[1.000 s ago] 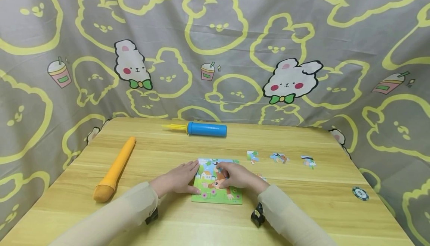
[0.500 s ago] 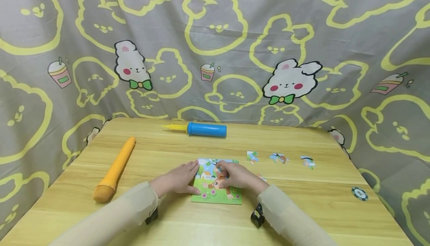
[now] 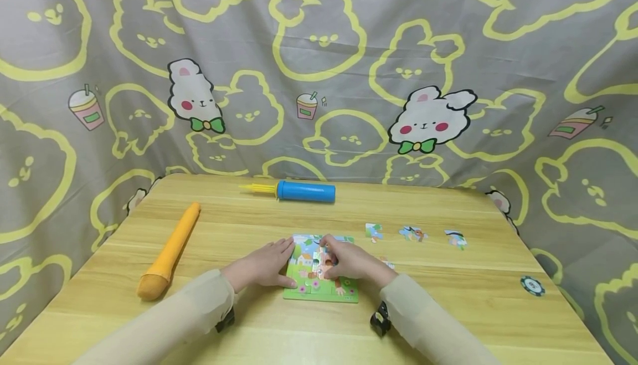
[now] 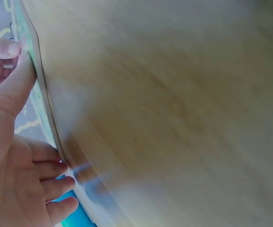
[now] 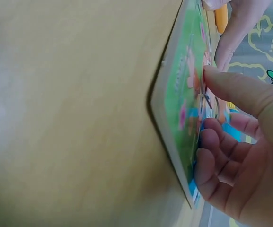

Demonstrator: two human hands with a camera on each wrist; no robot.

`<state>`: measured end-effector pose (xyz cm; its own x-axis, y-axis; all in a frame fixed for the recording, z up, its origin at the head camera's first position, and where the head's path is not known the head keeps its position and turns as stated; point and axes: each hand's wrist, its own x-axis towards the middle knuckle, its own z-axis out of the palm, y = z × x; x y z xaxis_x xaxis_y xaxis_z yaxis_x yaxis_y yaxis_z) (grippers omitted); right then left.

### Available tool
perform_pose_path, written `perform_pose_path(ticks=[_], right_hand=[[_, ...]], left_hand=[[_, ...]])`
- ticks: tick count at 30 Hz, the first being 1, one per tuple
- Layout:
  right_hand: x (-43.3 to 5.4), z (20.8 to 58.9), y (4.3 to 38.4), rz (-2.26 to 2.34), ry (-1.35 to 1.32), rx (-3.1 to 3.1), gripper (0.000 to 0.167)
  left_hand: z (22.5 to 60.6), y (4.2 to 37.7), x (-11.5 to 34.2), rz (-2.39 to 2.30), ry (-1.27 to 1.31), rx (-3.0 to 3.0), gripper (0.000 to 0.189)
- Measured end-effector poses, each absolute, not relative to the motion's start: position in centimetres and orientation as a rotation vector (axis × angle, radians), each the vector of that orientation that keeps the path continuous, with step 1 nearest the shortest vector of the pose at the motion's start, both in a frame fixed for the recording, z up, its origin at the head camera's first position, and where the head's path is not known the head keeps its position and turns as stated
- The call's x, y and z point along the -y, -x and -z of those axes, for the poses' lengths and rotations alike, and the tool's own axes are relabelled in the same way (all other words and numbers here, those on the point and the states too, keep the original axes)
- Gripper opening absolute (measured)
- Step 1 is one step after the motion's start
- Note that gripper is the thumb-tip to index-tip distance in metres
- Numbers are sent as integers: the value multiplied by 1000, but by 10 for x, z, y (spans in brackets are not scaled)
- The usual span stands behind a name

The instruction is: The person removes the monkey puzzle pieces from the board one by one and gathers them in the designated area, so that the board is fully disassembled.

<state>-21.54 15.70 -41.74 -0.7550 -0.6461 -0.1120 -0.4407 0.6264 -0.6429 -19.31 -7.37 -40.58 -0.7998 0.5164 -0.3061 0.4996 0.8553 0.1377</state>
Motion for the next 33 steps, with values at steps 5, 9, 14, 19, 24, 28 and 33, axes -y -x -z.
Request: perform_pose_path(ticks=[5,9,14,19,24,28,33], right_hand=[[-155,415,215,871,823,-2498,53],[-155,416,215,871,833,-2499,52],[-156,417,216,876,851,-2496,53],[-157,417,216,888,857,-2488,54],[-159,418,217,918,895,-2482,54],[-160,420,218,935,929,-2482,53],[-161,421,217,972,983,-2489,47]], left_hand=[[406,195,72,-93,-740,-2687,97],[405,193,64,-96,-665,-2726,99],[405,188,47,28,-532,-2809,101],[404,186,35,208,-446,-2827,105],[403,186,30,274,-411,-2808,103],[402,186,28,281,-391,-2800,103],[401,186,27,292,-374,-2785,102]])
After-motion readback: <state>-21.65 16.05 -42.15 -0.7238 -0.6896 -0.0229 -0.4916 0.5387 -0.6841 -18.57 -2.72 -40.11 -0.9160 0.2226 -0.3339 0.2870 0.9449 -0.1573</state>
